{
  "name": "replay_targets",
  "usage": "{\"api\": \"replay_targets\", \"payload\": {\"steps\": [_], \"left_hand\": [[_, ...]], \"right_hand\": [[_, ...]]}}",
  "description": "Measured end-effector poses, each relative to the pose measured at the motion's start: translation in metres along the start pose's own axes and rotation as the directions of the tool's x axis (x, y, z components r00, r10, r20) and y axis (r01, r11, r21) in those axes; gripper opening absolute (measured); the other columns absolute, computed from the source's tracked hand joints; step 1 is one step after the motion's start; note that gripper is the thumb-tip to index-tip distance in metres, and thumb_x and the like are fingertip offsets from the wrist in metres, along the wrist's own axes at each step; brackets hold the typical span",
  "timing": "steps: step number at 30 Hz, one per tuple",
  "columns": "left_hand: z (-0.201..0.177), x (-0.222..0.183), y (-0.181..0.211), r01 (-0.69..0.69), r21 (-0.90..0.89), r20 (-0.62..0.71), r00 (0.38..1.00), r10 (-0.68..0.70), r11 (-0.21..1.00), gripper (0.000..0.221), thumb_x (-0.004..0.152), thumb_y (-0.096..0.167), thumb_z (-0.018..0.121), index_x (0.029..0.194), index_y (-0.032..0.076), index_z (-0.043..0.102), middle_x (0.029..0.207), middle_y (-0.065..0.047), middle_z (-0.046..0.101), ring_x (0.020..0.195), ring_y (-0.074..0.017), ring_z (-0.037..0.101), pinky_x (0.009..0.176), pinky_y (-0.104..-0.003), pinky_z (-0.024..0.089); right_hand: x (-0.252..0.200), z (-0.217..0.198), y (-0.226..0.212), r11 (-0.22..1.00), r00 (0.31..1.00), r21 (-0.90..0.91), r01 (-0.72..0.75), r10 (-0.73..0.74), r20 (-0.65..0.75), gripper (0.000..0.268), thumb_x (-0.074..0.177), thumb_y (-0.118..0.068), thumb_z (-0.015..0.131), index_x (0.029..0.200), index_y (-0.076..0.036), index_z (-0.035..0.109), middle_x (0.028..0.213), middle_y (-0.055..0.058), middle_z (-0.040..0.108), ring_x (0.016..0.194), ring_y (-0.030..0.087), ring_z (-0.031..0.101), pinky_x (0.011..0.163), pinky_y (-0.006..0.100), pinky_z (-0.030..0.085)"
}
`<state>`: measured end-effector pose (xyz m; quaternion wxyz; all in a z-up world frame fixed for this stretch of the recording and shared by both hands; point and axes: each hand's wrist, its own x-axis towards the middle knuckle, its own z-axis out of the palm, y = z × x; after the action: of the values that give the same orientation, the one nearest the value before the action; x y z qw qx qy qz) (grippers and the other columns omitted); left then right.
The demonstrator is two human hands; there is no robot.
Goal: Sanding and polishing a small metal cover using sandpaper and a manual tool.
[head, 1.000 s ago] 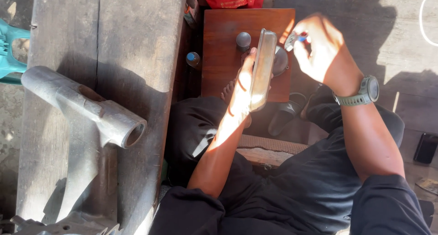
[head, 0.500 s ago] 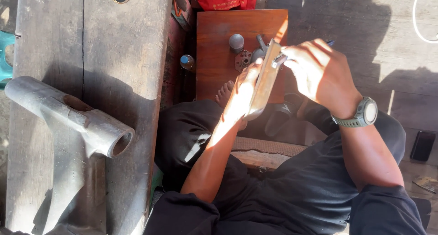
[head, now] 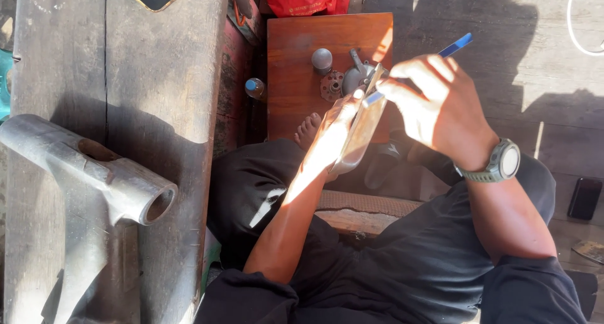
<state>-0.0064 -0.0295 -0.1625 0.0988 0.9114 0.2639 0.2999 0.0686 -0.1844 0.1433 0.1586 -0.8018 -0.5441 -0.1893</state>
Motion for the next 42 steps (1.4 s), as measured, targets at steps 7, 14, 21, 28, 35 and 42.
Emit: {"api": "replay_targets", "payload": {"steps": [7,14,21,28,35,42], "left_hand": [[0.037,-0.027,-0.022,-0.019,0.238,-0.121,0.991,0.049,0.971,0.06,0.087,0.073,0.057,0.073,0.015,0.054,0.061,0.0,0.052,0.051,-0.0194,0.05,0.051,-0.037,0.04],[0.035,-0.03,-0.025,-0.044,0.278,-0.084,0.994,0.071,0.96,0.058,0.092,0.07,0.056,0.075,0.014,0.054,0.066,0.001,0.051,0.055,-0.0184,0.05,0.055,-0.035,0.041],[0.03,-0.027,-0.021,-0.034,0.276,-0.047,0.998,0.049,0.96,0.06,0.088,0.074,0.059,0.075,0.016,0.053,0.066,0.002,0.051,0.057,-0.0179,0.051,0.057,-0.035,0.042],[0.021,-0.019,-0.015,-0.044,0.2,-0.156,0.985,0.076,0.979,0.069,0.087,0.081,0.05,0.071,0.014,0.052,0.059,0.0,0.048,0.05,-0.0191,0.048,0.053,-0.035,0.042],[0.026,-0.023,-0.017,-0.03,0.199,-0.067,0.997,0.044,0.98,0.066,0.085,0.078,0.055,0.077,0.013,0.055,0.065,-0.001,0.053,0.056,-0.0205,0.053,0.056,-0.037,0.044],[0.03,-0.02,-0.016,-0.032,0.227,-0.111,0.992,0.059,0.973,0.065,0.088,0.078,0.052,0.073,0.015,0.053,0.061,0.0,0.052,0.051,-0.0197,0.05,0.051,-0.036,0.042]], "right_hand": [[-0.002,-0.005,0.0,0.994,0.999,0.104,0.022,-0.025,0.027,0.027,0.082,-0.001,0.075,0.109,-0.001,0.077,0.116,0.011,0.066,0.102,0.027,0.063,0.089,0.038,0.051],[-0.001,-0.01,-0.006,0.993,0.998,0.106,0.052,-0.056,0.04,0.029,0.082,-0.008,0.078,0.111,-0.002,0.077,0.118,0.012,0.067,0.102,0.027,0.063,0.091,0.039,0.05],[-0.007,-0.008,0.005,1.0,0.999,-0.001,0.001,-0.001,0.035,0.026,0.084,-0.006,0.079,0.109,-0.005,0.078,0.12,0.009,0.065,0.109,0.027,0.062,0.098,0.039,0.051],[-0.006,-0.009,-0.002,0.992,0.995,0.105,0.069,-0.076,0.066,0.033,0.084,-0.008,0.079,0.117,-0.004,0.078,0.12,0.011,0.067,0.099,0.026,0.061,0.093,0.038,0.049],[-0.003,-0.011,-0.006,0.997,0.999,0.071,0.031,-0.034,0.039,0.028,0.084,-0.007,0.08,0.112,-0.004,0.078,0.117,0.01,0.065,0.107,0.028,0.061,0.094,0.038,0.052],[-0.005,-0.01,0.003,1.0,1.0,0.024,-0.013,0.013,0.028,0.024,0.085,-0.005,0.08,0.109,-0.005,0.077,0.118,0.01,0.066,0.103,0.027,0.062,0.09,0.038,0.053]]}}
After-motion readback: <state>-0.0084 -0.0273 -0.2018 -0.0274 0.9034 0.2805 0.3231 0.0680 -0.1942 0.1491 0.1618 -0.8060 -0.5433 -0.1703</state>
